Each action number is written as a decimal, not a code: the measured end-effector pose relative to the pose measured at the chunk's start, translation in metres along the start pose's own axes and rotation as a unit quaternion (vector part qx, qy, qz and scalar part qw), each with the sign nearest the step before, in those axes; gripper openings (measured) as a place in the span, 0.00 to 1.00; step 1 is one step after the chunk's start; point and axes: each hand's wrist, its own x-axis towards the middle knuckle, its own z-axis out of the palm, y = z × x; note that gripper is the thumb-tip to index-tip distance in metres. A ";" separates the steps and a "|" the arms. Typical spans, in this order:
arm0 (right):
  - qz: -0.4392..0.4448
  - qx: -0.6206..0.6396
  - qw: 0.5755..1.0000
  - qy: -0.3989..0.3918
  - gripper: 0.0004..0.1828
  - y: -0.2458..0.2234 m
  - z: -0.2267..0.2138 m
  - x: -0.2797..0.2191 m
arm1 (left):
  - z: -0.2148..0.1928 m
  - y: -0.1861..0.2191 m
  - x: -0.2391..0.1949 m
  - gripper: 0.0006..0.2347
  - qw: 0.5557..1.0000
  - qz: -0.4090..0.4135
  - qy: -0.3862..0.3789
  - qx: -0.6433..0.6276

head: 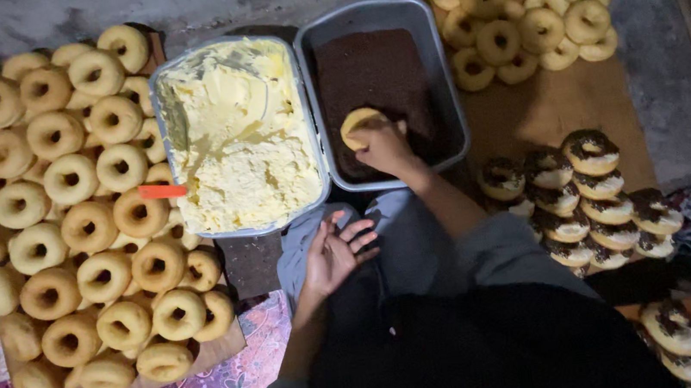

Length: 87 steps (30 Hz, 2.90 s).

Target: The person repeatedly picks up plain donuts, scoops a yellow cream filling into the center hole using a small spatula, and then dips the filled donut into a tray of chocolate sprinkles. The finished donuts are placed in a growing stack on the right side of the workspace.

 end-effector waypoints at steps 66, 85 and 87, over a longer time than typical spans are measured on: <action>0.178 -0.064 0.944 0.271 0.27 0.213 -0.242 0.076 | 0.051 -0.010 0.024 0.23 0.996 0.006 0.069 0.051; 0.227 0.547 0.800 -0.095 0.16 -0.165 -0.119 -0.157 | -0.016 -0.071 -0.008 0.15 0.975 0.114 0.159 0.100; 0.049 0.167 0.985 0.007 0.12 -0.166 -0.093 -0.170 | -0.018 -0.077 -0.008 0.14 0.989 0.050 0.090 0.104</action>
